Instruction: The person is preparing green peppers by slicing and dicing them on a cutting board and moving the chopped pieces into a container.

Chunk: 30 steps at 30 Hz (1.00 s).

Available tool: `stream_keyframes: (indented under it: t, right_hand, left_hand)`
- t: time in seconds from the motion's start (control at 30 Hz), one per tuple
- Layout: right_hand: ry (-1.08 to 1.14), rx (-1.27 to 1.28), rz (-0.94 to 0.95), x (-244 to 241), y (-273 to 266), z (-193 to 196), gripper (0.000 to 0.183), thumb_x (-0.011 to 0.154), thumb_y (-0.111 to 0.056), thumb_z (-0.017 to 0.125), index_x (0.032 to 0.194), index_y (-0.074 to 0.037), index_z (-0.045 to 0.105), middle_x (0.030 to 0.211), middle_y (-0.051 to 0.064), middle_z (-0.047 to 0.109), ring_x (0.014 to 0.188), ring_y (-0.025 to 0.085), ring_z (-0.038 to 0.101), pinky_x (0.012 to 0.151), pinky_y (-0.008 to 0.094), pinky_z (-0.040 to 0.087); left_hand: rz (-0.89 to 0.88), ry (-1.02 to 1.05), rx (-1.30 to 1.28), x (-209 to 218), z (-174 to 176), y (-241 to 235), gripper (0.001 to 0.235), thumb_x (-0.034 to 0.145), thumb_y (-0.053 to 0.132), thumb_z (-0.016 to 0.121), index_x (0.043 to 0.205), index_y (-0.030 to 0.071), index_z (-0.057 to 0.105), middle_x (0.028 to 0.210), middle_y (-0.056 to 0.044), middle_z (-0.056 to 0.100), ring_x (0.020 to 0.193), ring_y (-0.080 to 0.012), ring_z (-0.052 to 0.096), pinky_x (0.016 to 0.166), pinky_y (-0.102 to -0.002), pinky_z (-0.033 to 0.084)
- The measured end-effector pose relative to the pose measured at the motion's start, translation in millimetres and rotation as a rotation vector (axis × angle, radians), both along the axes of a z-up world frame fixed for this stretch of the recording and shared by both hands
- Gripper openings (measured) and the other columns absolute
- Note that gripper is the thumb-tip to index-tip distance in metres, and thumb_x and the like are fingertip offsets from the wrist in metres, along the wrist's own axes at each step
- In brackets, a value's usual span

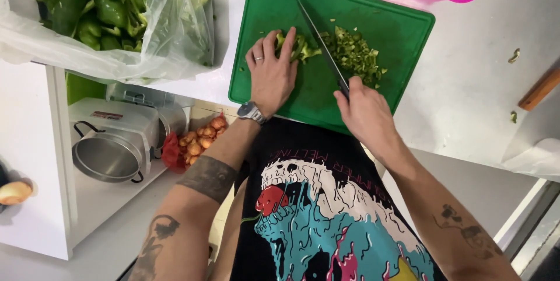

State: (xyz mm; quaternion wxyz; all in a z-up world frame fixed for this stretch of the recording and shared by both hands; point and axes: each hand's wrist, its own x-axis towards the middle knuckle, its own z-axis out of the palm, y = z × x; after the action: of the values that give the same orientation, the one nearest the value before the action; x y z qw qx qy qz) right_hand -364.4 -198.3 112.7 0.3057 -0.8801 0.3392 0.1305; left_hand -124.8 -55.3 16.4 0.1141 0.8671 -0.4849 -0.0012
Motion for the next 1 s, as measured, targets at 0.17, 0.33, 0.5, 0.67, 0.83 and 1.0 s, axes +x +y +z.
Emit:
stream_keyframes:
  t: [0.17, 0.33, 0.5, 0.67, 0.83, 1.0]
  right_hand:
    - [0.074, -0.008, 0.067, 7.2, 9.9, 9.5, 0.042, 0.128, -0.046, 0.061, 0.125, -0.004, 0.065, 0.103, 0.027, 0.086, 0.103, 0.059, 0.087, 0.091, 0.071, 0.066]
    - [0.097, 0.058, 0.102, 6.1, 17.4, 19.2, 0.042, 0.127, -0.046, 0.062, 0.124, -0.004, 0.065, 0.102, 0.027, 0.087, 0.104, 0.058, 0.088, 0.091, 0.07, 0.067]
    - [0.097, 0.07, 0.069, 1.2, 24.0, 0.0, 0.043, 0.128, -0.047, 0.061, 0.124, -0.004, 0.064, 0.1, 0.03, 0.086, 0.106, 0.06, 0.087, 0.091, 0.073, 0.066]
    - [0.098, 0.161, 0.016, 17.9, 21.0, 11.9, 0.035, 0.135, -0.034, 0.059, 0.122, -0.001, 0.055, 0.091, 0.023, 0.08, 0.075, 0.05, 0.08, 0.065, 0.066, 0.061]
    - [0.088, 0.107, 0.006, 18.5, 11.2, 31.2, 0.036, 0.134, -0.037, 0.061, 0.124, -0.002, 0.057, 0.094, 0.024, 0.082, 0.077, 0.053, 0.08, 0.069, 0.069, 0.06]
    - [0.161, 0.043, 0.086, 44.9, 23.9, 70.7, 0.036, 0.138, -0.039, 0.052, 0.125, -0.005, 0.055, 0.088, 0.016, 0.079, 0.064, 0.045, 0.078, 0.058, 0.066, 0.064]
  left_hand:
    - [-0.021, 0.238, -0.178, 10.3, 1.1, 18.6, 0.133, 0.104, 0.039, 0.107, 0.201, 0.007, 0.022, 0.194, -0.018, 0.046, 0.175, -0.0437, 0.048, 0.146, -0.055, 0.038]
    - [-0.005, 0.35, -0.259, -0.8, -1.5, 19.1, 0.133, 0.102, 0.034, 0.11, 0.198, -0.002, 0.026, 0.196, -0.024, 0.047, 0.181, -0.0487, 0.044, 0.153, -0.057, 0.034]
    - [-0.026, 0.261, -0.146, -5.6, -5.8, 12.0, 0.121, 0.111, 0.033, 0.101, 0.199, 0.003, 0.024, 0.197, -0.015, 0.049, 0.186, -0.0352, 0.041, 0.156, -0.054, 0.03]
    - [-0.109, 0.245, -0.1, 1.0, 12.7, 14.5, 0.105, 0.126, 0.035, 0.085, 0.197, -0.001, 0.018, 0.205, -0.019, 0.037, 0.19, -0.0388, 0.04, 0.157, -0.057, 0.038]
    - [-0.155, 0.305, -0.15, 11.3, 21.7, 29.2, 0.112, 0.131, 0.051, 0.082, 0.2, 0.0, 0.01, 0.211, -0.021, 0.019, 0.199, -0.0405, 0.022, 0.165, -0.061, 0.028]
    - [-0.142, 0.234, -0.138, 21.3, 24.1, 39.2, 0.11, 0.129, 0.071, 0.075, 0.196, -0.001, 0.027, 0.206, -0.021, 0.031, 0.194, -0.0415, 0.031, 0.161, -0.059, 0.036]
